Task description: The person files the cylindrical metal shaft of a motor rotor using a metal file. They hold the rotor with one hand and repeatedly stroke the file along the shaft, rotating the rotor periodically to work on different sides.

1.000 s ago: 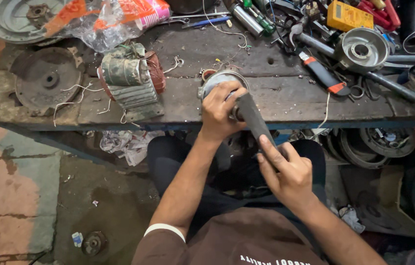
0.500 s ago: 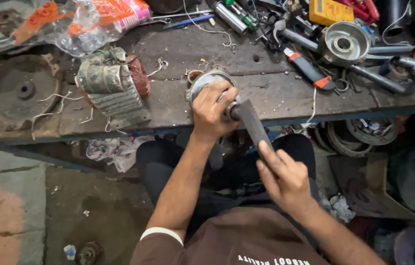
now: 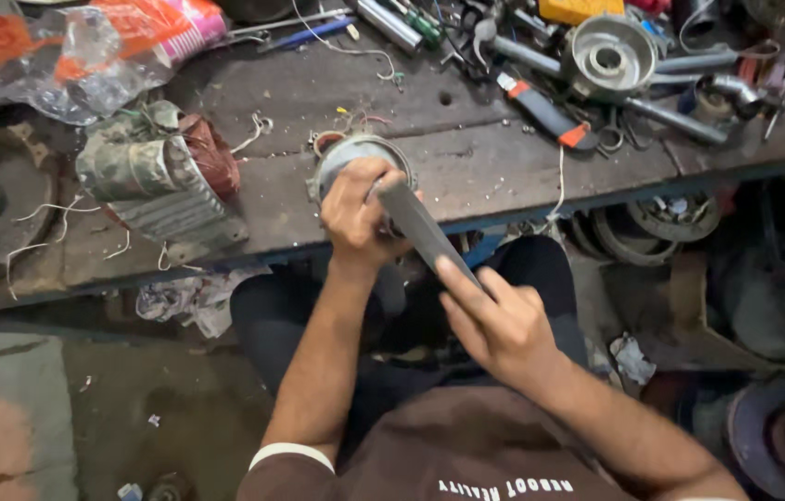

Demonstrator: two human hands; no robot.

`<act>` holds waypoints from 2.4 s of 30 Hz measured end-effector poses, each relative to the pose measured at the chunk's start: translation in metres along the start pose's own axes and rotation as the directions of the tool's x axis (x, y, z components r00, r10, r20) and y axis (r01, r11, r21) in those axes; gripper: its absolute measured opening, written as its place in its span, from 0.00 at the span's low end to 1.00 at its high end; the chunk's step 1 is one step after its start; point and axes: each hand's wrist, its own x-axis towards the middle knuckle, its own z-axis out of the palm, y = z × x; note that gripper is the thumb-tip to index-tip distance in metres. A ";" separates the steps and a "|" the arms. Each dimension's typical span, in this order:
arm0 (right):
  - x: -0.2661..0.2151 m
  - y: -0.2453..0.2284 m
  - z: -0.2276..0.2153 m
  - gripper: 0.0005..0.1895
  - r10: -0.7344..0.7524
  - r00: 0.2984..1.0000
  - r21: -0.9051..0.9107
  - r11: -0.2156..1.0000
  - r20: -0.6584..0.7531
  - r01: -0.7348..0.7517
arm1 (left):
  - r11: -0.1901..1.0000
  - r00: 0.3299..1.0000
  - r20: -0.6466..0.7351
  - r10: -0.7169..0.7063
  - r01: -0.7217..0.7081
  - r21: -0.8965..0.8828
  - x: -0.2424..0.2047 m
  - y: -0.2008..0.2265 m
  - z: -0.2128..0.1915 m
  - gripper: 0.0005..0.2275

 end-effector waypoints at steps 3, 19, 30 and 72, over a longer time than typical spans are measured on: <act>0.006 0.004 0.000 0.28 0.001 1.000 0.030 1.000 0.004 -0.001 | 1.000 1.000 0.003 0.004 -0.004 -0.012 0.006 0.002 0.000 0.12; -0.001 0.003 -0.007 0.27 0.077 0.997 0.033 0.997 -0.008 -0.076 | 0.999 0.989 0.141 -0.049 0.047 0.021 0.006 0.001 -0.004 0.19; -0.003 -0.004 -0.015 0.27 0.149 0.989 0.066 0.987 0.004 -0.149 | 1.000 0.995 0.104 -0.014 0.015 -0.011 0.005 0.003 -0.002 0.22; 0.012 -0.005 -0.009 0.27 0.159 0.987 0.062 0.985 0.016 -0.160 | 0.999 0.992 0.119 -0.037 0.035 0.018 -0.002 -0.003 0.006 0.24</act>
